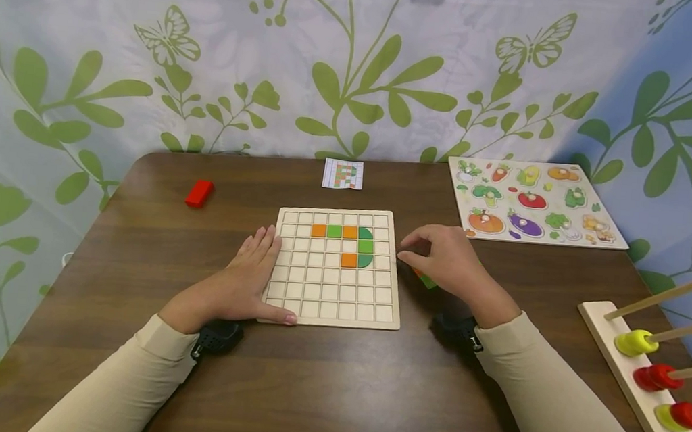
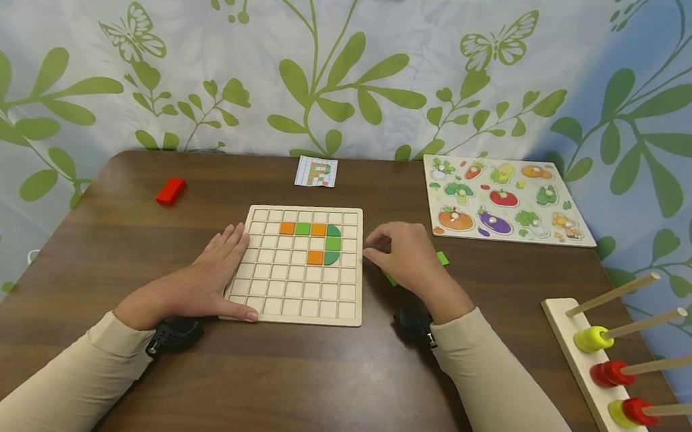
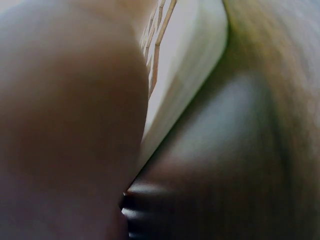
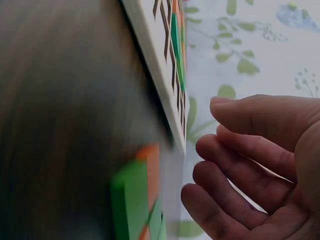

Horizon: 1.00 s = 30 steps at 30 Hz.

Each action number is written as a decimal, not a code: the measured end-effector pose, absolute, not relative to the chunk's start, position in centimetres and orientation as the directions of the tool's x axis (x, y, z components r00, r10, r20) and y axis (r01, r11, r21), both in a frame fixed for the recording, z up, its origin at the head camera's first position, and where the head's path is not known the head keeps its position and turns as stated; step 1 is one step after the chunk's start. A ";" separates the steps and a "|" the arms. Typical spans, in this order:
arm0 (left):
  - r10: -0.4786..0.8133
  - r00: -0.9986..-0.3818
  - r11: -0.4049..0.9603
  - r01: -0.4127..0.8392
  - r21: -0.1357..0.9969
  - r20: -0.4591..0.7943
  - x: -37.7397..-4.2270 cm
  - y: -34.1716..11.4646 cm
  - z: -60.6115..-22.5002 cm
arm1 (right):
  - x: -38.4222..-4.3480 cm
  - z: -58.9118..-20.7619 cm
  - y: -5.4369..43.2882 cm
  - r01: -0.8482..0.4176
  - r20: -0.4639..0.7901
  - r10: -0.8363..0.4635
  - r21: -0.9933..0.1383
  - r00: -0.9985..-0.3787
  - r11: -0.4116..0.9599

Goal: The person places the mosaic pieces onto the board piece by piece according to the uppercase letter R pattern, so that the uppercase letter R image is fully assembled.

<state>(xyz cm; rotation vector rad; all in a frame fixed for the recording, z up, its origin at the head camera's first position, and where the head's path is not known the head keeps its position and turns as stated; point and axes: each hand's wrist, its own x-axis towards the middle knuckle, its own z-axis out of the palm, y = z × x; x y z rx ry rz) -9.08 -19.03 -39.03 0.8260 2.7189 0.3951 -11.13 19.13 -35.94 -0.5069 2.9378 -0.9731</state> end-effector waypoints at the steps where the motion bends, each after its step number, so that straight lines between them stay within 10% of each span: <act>1: 0.572 -0.801 0.801 0.498 0.333 -0.178 -9.1 -19.0 -39.0 | -11.1 -35.9 19.5 -0.289 0.086 -0.296 -0.583 -0.951 0.759; 30: 0.574 -0.800 0.796 0.497 0.346 -0.172 -9.0 -19.0 -39.0 | -10.7 -34.8 23.2 -0.268 -0.097 -0.392 -0.582 -0.915 0.768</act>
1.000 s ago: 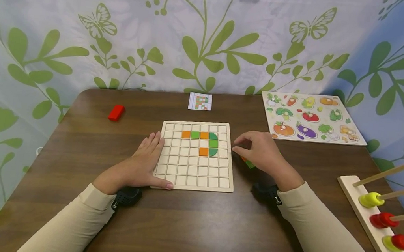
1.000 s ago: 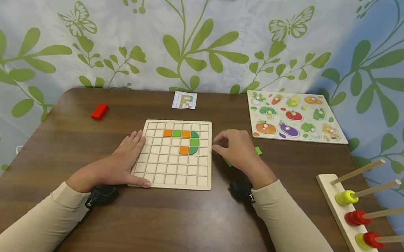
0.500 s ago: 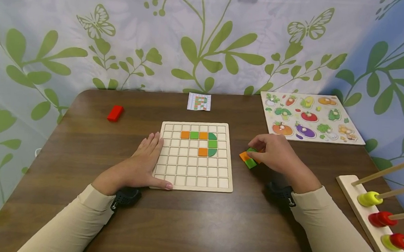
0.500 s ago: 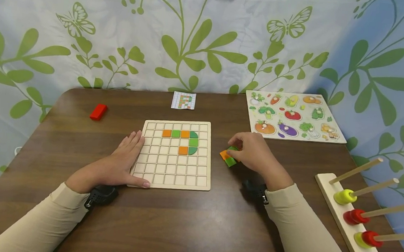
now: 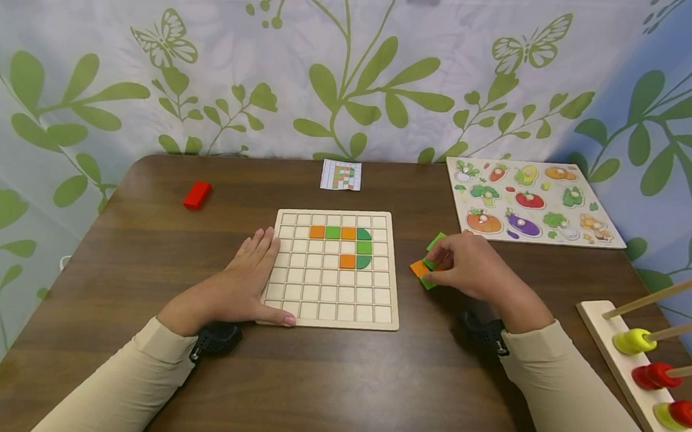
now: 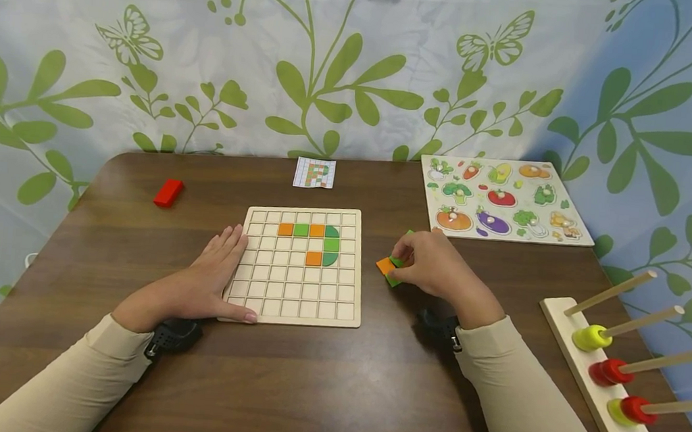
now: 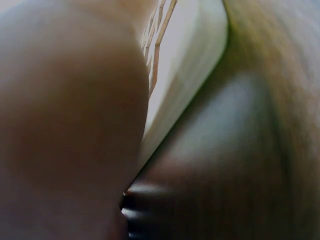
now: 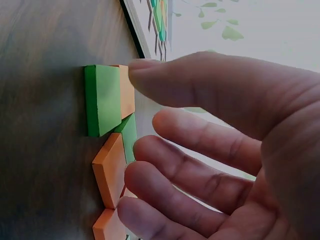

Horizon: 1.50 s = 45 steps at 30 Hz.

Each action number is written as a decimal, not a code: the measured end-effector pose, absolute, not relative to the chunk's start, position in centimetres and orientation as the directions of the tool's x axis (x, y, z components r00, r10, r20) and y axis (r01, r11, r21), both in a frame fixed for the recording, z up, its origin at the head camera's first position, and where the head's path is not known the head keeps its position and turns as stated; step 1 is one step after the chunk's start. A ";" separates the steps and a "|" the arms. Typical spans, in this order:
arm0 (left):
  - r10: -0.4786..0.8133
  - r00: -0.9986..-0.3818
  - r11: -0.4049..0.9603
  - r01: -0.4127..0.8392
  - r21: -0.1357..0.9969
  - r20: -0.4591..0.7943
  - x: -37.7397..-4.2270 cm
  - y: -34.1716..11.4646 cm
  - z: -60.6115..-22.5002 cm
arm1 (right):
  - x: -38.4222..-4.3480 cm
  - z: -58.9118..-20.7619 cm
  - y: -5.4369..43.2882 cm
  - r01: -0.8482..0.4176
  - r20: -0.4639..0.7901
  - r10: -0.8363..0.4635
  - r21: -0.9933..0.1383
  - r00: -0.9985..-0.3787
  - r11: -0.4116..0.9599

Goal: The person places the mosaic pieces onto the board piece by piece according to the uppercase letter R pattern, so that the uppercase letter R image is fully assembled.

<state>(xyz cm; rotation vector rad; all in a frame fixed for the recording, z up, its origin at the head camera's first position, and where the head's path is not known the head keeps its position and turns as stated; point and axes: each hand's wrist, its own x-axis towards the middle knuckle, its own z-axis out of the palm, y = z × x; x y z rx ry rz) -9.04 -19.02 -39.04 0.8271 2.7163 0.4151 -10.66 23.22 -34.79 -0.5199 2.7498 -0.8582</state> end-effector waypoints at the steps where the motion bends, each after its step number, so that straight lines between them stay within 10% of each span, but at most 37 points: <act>1: 0.575 -0.800 0.796 0.497 0.346 -0.172 -9.0 -19.0 -39.1 | -10.6 -34.8 23.2 -0.270 -0.099 -0.396 -0.582 -0.913 0.767; 45: 0.573 -0.802 0.797 0.497 0.342 -0.170 -9.0 -19.0 -39.2 | -10.3 -34.6 22.9 -0.339 -0.140 -0.474 -0.527 -0.870 0.779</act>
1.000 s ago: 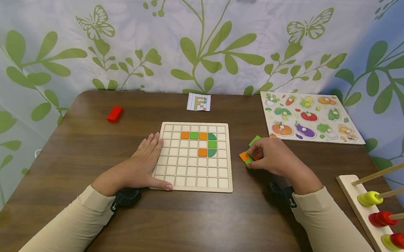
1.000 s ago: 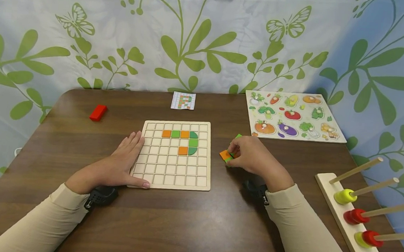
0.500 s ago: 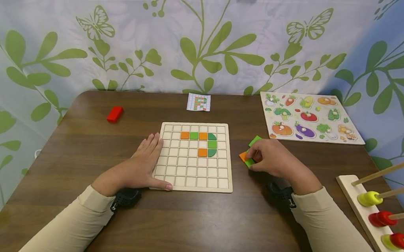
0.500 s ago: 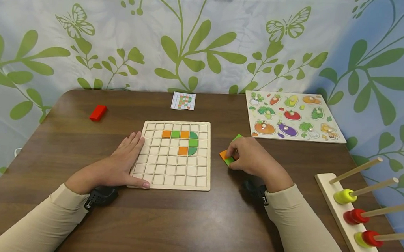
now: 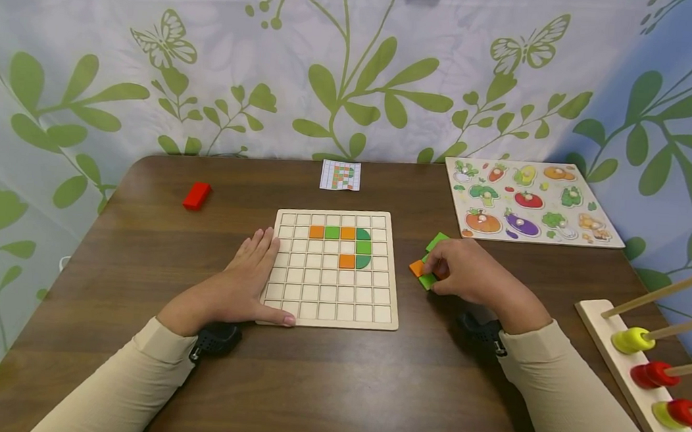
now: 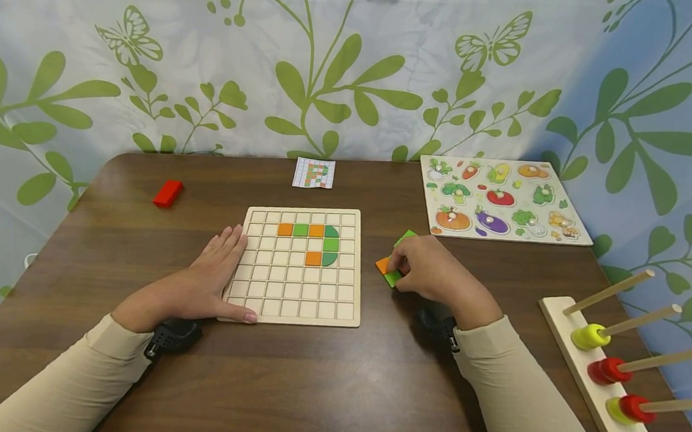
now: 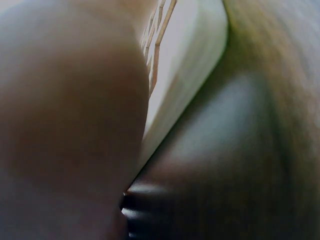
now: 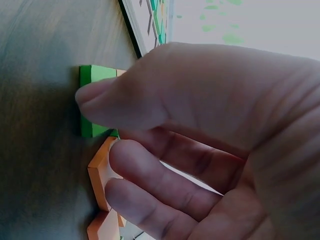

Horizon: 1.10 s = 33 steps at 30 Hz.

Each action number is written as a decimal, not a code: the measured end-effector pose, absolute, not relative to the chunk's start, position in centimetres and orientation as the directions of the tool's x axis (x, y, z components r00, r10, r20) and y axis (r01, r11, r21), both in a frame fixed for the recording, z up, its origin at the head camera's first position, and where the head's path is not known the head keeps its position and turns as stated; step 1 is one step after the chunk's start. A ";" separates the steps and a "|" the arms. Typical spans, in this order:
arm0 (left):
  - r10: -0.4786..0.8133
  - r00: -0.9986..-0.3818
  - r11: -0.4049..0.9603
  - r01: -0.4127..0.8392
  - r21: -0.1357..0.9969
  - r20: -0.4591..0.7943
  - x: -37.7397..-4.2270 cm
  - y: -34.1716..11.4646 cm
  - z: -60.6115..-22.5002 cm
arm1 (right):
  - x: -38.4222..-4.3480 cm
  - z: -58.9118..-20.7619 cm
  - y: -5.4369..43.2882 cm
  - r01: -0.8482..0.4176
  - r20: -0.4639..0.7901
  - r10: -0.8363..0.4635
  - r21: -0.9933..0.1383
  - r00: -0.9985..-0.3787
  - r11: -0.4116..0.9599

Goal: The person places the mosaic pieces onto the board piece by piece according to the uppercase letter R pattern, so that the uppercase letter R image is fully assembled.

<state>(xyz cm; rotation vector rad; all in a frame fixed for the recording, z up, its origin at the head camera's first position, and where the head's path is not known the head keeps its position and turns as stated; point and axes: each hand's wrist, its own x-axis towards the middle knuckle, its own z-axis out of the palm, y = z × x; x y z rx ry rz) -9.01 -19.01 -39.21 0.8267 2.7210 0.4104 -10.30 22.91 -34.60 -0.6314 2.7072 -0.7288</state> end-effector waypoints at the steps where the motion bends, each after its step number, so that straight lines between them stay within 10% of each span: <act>1: 0.573 -0.801 0.797 0.497 0.342 -0.171 -9.0 -19.0 -39.2 | -10.3 -34.6 22.9 -0.342 -0.141 -0.477 -0.527 -0.867 0.778; 33: 0.584 -0.799 0.785 0.509 0.354 -0.146 -8.9 -19.1 -39.1 | -10.2 -34.8 22.6 -0.383 -0.159 -0.512 -0.489 -0.844 0.784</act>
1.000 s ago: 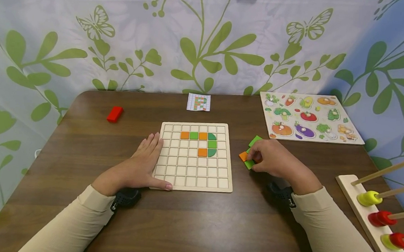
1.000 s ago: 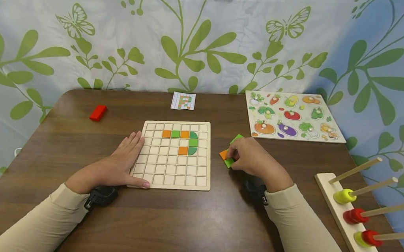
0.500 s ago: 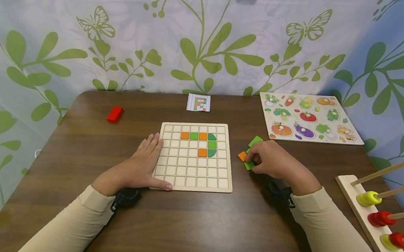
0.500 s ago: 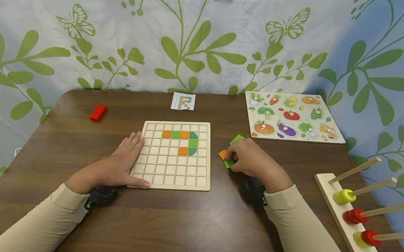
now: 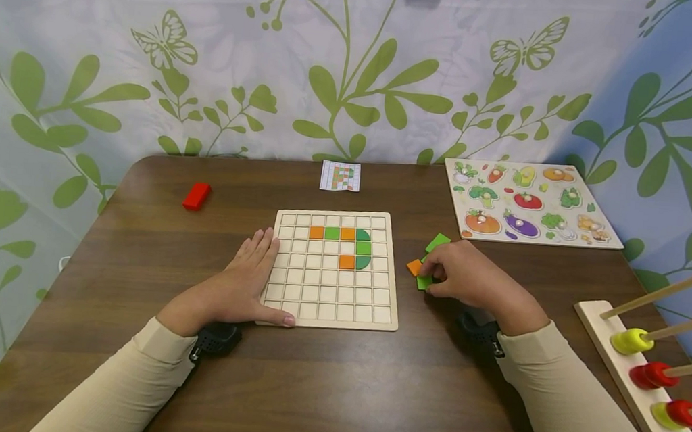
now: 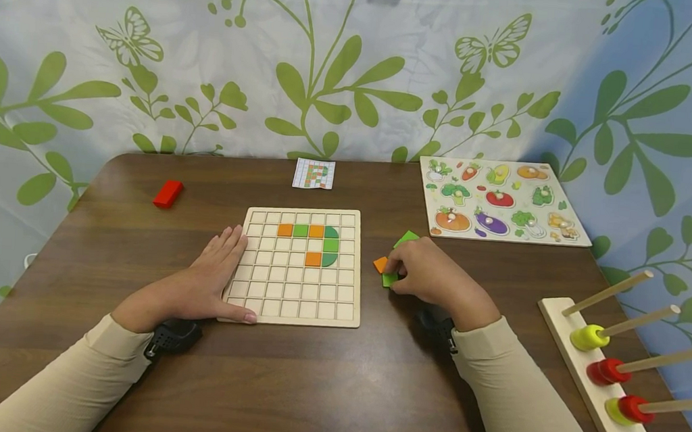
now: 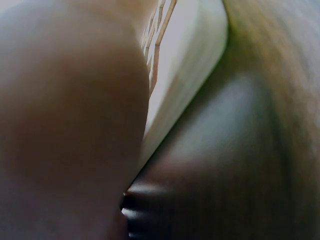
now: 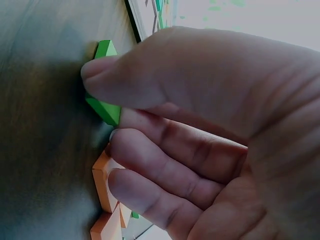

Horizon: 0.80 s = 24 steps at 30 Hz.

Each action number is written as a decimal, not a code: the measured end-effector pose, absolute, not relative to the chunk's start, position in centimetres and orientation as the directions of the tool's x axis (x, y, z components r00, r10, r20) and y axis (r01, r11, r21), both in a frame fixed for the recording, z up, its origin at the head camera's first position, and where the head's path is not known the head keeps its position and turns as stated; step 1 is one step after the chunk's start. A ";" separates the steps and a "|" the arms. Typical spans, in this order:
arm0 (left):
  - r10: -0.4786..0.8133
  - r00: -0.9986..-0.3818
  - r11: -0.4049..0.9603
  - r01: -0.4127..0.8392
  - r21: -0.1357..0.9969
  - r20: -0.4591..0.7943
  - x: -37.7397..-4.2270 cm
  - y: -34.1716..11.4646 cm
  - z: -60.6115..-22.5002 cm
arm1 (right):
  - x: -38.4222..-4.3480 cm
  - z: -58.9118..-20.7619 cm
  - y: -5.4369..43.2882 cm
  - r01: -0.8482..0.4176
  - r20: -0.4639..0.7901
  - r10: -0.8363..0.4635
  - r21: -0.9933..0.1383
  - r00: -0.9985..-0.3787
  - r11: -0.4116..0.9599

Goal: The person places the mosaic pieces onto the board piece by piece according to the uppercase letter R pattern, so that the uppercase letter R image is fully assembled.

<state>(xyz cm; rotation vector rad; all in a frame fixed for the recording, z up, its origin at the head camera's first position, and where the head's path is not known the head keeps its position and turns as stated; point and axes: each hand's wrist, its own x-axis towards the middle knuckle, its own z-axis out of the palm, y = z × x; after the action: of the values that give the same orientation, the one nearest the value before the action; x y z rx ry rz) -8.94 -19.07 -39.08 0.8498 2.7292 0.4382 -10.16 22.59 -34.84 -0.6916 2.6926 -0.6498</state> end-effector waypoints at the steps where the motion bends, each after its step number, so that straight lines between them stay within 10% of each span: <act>1: 0.583 -0.799 0.785 0.508 0.354 -0.147 -8.9 -19.1 -39.1 | -10.2 -34.9 22.6 -0.383 -0.158 -0.512 -0.489 -0.844 0.783; 24: 0.585 -0.797 0.786 0.511 0.348 -0.152 -8.9 -19.1 -39.1 | -10.2 -34.7 22.1 -0.385 -0.108 -0.502 -0.510 -0.858 0.769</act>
<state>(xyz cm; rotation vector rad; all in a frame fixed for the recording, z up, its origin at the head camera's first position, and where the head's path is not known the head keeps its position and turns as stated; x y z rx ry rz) -8.93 -19.13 -39.13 0.8514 2.7259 0.4250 -10.23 22.13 -34.67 -0.6943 2.7257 -0.7099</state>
